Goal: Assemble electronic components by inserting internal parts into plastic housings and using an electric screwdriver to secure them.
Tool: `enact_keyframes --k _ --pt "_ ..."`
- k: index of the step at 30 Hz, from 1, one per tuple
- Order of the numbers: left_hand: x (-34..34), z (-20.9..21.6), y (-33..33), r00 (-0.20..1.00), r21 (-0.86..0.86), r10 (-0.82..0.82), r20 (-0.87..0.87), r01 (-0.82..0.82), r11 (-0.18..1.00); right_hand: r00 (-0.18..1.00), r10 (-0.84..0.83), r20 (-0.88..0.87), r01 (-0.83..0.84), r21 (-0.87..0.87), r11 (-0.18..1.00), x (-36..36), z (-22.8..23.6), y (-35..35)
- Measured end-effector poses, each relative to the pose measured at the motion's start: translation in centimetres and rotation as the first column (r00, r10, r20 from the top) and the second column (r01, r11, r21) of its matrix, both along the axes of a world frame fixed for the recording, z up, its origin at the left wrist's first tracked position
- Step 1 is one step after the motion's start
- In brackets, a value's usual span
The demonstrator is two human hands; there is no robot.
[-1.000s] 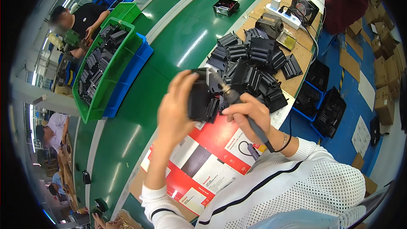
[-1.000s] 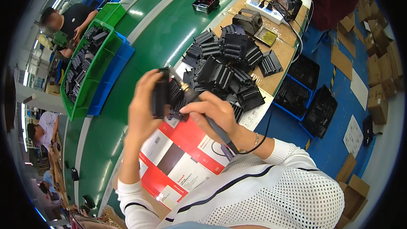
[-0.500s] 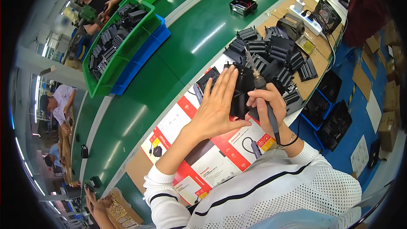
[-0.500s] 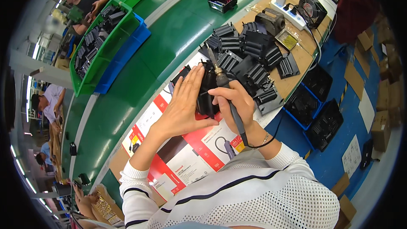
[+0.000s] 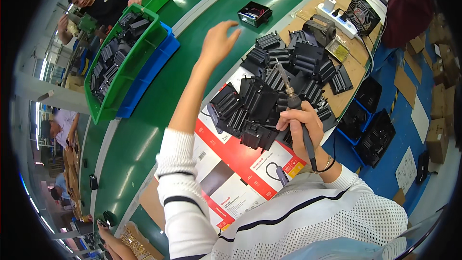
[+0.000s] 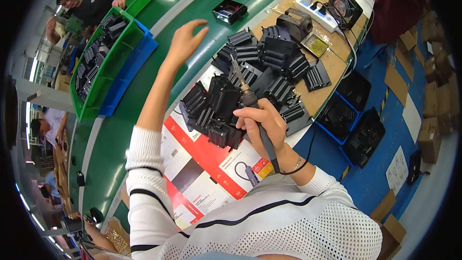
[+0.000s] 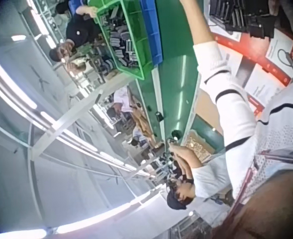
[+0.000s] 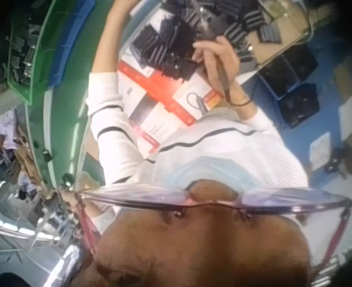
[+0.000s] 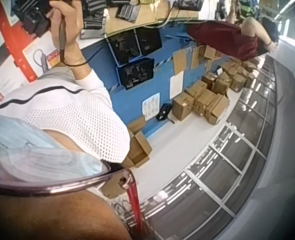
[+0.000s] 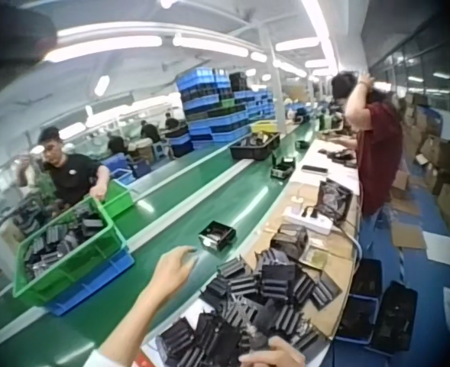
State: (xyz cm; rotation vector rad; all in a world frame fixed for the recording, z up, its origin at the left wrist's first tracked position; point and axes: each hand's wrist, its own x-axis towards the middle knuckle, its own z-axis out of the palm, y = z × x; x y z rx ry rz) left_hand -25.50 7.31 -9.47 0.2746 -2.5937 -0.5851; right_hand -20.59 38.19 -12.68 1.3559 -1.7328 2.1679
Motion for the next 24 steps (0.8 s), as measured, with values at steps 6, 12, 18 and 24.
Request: enact_keyframes --k 6,12,18,24 --pt "-11.1 -5.3 0.3 0.926 -0.346 0.340 0.162 -0.270 0.899 1.000 -0.020 -0.023 0.020 0.021 1.000 -0.4 0.5 1.4" --pt "-8.1 -5.1 -0.7 0.936 -0.437 0.294 0.193 -0.186 0.880 0.997 -0.064 0.040 0.063 0.011 0.998 -0.6 0.4 2.3" --pt "4.7 -3.8 -4.4 0.961 0.019 0.275 -0.009 -0.275 0.961 1.000 -0.004 0.024 0.004 0.027 1.000 0.0 1.3 2.6" --pt "22.5 -0.8 0.4 0.904 -0.057 0.406 -0.133 -0.416 0.908 0.981 0.193 -0.003 -0.192 0.061 0.979 2.6 2.9 1.7"
